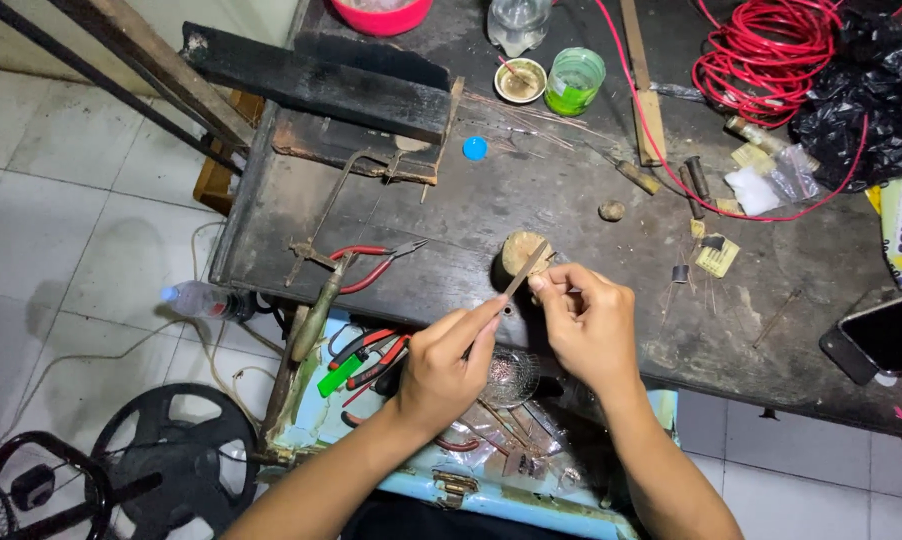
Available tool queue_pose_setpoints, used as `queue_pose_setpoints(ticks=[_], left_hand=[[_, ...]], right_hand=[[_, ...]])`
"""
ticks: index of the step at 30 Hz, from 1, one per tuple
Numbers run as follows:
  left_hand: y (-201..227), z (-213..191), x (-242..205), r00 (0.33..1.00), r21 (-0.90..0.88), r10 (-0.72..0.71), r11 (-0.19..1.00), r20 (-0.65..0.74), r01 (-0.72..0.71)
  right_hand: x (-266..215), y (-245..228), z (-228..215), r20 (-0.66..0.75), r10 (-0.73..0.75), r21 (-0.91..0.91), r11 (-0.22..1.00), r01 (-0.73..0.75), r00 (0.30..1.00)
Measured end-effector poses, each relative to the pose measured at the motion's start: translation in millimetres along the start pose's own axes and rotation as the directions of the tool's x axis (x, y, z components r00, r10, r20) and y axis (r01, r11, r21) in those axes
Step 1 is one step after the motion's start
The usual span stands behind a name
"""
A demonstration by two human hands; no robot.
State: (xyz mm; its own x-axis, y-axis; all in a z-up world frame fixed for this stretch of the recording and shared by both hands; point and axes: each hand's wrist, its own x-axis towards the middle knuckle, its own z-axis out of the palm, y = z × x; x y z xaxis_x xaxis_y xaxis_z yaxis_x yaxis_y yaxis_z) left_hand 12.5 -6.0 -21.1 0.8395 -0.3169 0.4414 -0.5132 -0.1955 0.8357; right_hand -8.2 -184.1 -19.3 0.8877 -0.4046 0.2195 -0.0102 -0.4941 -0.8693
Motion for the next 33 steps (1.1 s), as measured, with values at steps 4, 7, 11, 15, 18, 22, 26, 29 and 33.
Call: queue_pose_setpoints(ticks=[4,7,11,15,18,22,26,29,33], left_hand=[[-7.2,6.5,3.2,0.999,0.014,0.036,0.999,-0.035,-0.036],[-7.7,9.8,6.2,0.999,-0.006,0.036,0.999,-0.026,-0.036],[0.3,2.8,25.0,0.999,-0.018,0.046,0.999,-0.017,-0.046],[0.3,-5.8,32.7,0.997,-0.149,-0.080,0.986,0.010,0.080],[-3.3,2.4,24.0,0.982,-0.338,-0.178,0.922,0.065,0.189],[34.9,-6.5,26.0,0.938,-0.419,-0.254,0.844,0.237,0.335],[43.8,-8.0,22.8,0.934,-0.528,-0.227,0.777,0.275,0.344],[48.5,-7.1,20.9,0.918,-0.544,-0.247,0.746,0.311,0.384],[55.3,-5.5,19.4,0.897,-0.666,-0.259,0.603,0.357,0.439]], right_hand=[[0.1,-1.1,0.1,0.011,-0.014,-0.027,1.000,0.014,1.000],[2.9,-5.4,-2.1,0.024,-0.036,-0.078,0.996,0.038,0.999],[-1.2,-1.1,1.3,0.013,-0.037,-0.049,0.998,0.038,0.999],[-11.8,-12.4,1.7,-0.005,-0.070,0.239,0.969,0.069,0.998],[-26.9,-27.2,-6.7,-0.002,-0.048,0.349,0.936,0.046,0.999],[-42.3,-49.2,-18.0,0.065,-0.060,0.439,0.898,0.025,0.996],[-51.6,-57.7,-21.5,0.072,-0.083,0.495,0.868,0.037,0.994],[-58.6,-56.1,-23.5,0.060,-0.035,0.511,0.859,-0.001,0.998],[-62.4,-55.2,-25.1,0.027,-0.048,0.500,0.865,0.028,0.998]])
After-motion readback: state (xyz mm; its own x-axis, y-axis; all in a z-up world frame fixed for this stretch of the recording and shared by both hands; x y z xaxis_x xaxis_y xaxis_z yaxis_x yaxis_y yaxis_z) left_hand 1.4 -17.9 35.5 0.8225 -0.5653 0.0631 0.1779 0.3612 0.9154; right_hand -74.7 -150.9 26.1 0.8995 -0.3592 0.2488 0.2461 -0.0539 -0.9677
